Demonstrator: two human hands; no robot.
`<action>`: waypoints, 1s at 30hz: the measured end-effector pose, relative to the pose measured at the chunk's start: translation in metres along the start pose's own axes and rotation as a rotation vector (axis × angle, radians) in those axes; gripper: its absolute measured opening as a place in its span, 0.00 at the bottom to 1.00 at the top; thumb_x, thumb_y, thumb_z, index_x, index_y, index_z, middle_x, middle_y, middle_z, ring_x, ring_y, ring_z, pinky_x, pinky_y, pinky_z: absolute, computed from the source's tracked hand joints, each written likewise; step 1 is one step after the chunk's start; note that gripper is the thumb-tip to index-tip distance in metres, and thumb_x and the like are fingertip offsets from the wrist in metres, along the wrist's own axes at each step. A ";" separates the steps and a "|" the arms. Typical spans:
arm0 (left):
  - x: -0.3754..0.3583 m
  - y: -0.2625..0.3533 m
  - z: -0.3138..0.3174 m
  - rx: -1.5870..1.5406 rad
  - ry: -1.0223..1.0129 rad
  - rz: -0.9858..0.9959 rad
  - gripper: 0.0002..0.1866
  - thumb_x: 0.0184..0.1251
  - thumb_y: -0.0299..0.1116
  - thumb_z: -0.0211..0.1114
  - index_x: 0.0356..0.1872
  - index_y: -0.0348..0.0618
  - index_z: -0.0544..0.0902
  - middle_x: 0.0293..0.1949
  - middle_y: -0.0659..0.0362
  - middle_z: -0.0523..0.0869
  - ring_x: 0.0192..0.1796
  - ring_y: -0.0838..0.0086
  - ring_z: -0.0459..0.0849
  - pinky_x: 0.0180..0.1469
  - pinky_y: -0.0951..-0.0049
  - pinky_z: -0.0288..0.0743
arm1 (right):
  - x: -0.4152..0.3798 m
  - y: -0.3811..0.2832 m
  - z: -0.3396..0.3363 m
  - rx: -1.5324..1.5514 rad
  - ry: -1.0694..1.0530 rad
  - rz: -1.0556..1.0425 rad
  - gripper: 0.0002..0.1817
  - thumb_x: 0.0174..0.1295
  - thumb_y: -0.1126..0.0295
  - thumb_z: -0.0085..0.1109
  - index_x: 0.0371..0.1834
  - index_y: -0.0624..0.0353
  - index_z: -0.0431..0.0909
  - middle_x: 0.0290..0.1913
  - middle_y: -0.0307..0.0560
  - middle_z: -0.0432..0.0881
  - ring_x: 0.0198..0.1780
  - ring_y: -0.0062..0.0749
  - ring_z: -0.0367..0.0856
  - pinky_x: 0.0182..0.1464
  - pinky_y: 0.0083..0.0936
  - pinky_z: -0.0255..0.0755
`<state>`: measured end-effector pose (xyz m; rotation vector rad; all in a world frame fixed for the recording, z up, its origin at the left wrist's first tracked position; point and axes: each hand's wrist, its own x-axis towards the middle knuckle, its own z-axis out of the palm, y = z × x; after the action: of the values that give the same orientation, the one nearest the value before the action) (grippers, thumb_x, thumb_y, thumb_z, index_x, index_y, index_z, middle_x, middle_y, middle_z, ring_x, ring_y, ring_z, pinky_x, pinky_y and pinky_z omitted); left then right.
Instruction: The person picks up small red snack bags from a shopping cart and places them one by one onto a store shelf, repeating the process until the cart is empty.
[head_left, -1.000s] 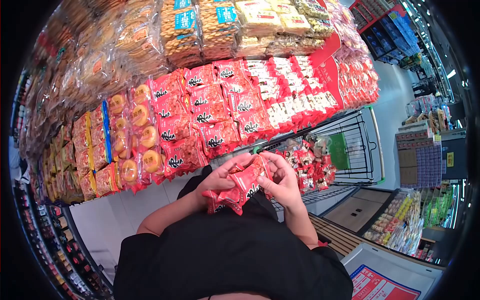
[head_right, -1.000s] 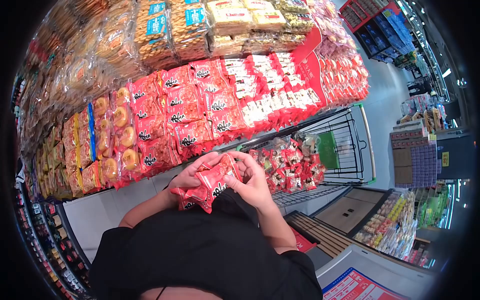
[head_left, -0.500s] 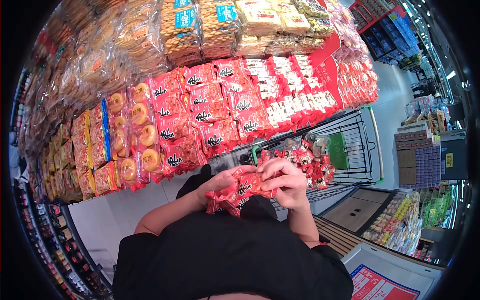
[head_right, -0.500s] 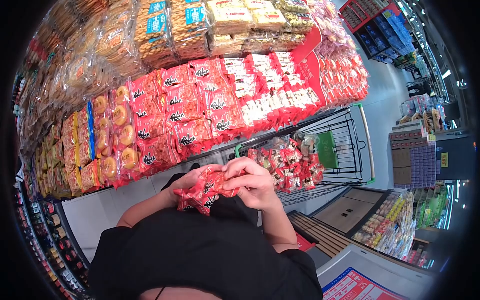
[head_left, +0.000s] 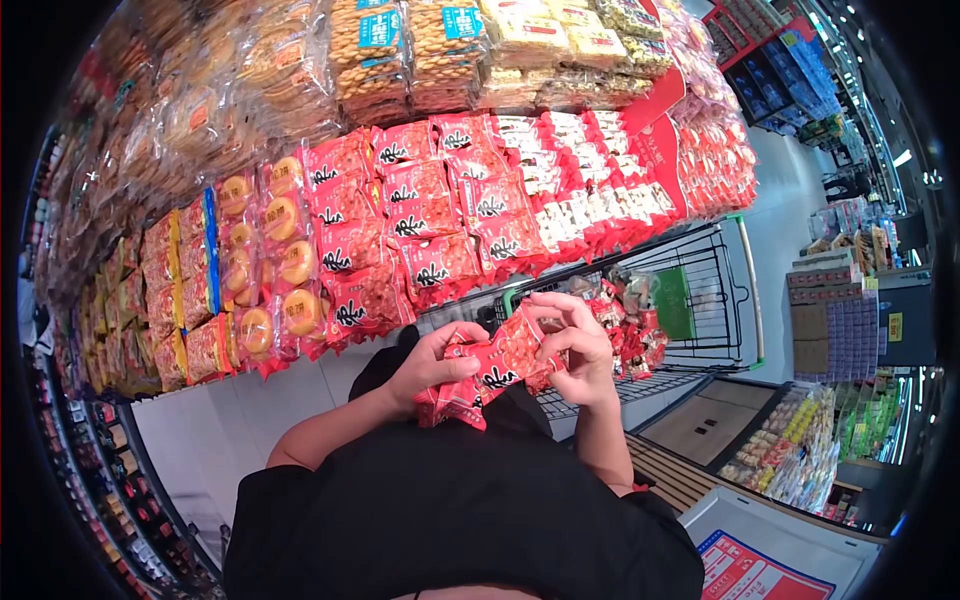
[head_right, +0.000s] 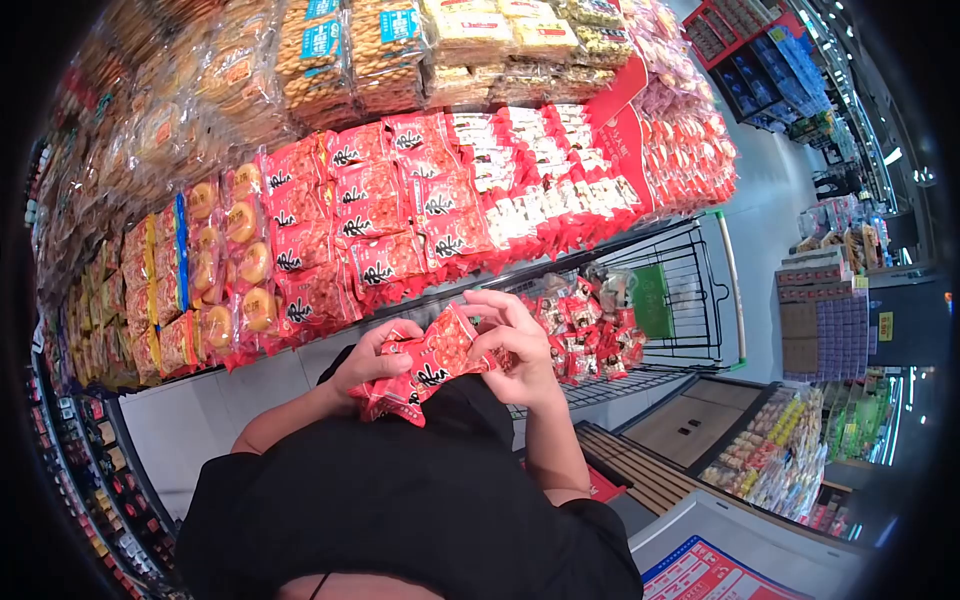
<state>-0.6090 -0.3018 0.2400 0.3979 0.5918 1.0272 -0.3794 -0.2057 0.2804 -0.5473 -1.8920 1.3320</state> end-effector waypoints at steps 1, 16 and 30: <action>-0.001 0.001 0.001 -0.023 0.012 -0.007 0.22 0.69 0.29 0.69 0.60 0.39 0.73 0.48 0.59 0.83 0.46 0.82 0.82 0.51 0.76 0.78 | 0.002 -0.005 0.001 -0.030 0.009 0.021 0.08 0.43 0.81 0.64 0.30 0.62 0.82 0.67 0.64 0.72 0.68 0.51 0.75 0.61 0.41 0.75; -0.006 -0.011 -0.012 -0.035 -0.080 0.080 0.28 0.71 0.32 0.67 0.69 0.39 0.69 0.56 0.57 0.80 0.57 0.75 0.81 0.59 0.72 0.76 | 0.069 -0.016 0.004 -0.560 -0.099 -0.109 0.18 0.32 0.77 0.71 0.21 0.57 0.67 0.44 0.48 0.86 0.36 0.35 0.83 0.35 0.27 0.75; -0.007 -0.013 -0.023 -0.045 -0.146 -0.072 0.28 0.71 0.34 0.64 0.69 0.38 0.70 0.58 0.56 0.78 0.61 0.72 0.78 0.65 0.70 0.71 | 0.120 0.039 0.045 -0.739 -0.253 -0.059 0.20 0.42 0.69 0.77 0.37 0.52 0.75 0.47 0.37 0.85 0.46 0.42 0.80 0.44 0.37 0.78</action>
<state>-0.6168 -0.3133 0.2166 0.4057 0.4484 0.9323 -0.4922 -0.1346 0.2756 -0.6920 -2.5889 0.6462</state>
